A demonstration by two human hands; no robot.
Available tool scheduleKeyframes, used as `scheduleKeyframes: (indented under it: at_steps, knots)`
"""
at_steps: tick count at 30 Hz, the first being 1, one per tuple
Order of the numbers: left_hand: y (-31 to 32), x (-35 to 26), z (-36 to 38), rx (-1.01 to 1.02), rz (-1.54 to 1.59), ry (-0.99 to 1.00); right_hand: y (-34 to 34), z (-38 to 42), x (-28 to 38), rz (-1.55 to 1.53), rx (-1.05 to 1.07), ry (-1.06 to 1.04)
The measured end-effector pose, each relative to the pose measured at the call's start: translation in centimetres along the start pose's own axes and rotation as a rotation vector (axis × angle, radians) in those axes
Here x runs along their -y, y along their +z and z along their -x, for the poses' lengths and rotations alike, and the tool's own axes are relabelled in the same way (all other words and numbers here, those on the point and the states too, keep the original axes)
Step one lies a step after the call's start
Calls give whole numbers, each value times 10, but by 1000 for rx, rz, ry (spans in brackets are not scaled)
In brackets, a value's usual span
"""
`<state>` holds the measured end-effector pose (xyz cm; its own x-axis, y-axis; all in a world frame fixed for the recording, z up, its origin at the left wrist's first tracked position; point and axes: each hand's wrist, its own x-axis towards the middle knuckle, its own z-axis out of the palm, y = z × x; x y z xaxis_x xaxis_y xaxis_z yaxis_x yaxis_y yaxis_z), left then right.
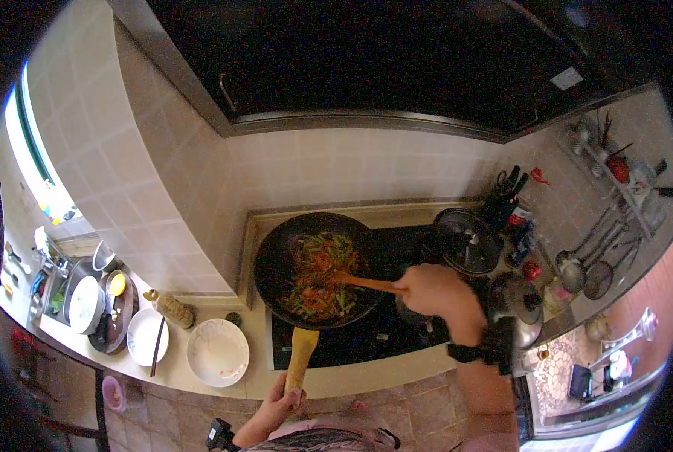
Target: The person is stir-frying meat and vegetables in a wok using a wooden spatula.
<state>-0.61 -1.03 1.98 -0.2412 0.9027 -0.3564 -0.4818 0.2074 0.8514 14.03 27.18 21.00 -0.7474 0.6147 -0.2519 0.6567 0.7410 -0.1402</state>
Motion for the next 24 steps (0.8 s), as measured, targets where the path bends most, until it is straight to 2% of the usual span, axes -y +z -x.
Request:
scheduleKeyframes:
  at_steps: [5,10,11,14,15,18,21,24]
  knots:
    - [3,0,1,13,36,3,39,-35,14,-152,3,-64]
    - [0,0,0,54,35,0,-8,-7,4,-145,97,-52]
    - [1,-1,0,55,21,6,0,-13,-11,-179,-5,-103]
    - [1,-1,0,56,13,20,8,-39,10,-146,-115,2]
    - [1,0,0,55,19,26,16,-48,15,-168,-149,-36]
    - [3,0,1,36,42,57,12,-46,20,-149,115,-42]
    - [2,2,-1,30,9,50,-23,-26,-2,-89,127,-145]
    - [2,-1,-1,45,4,66,-80,15,2,12,141,-8]
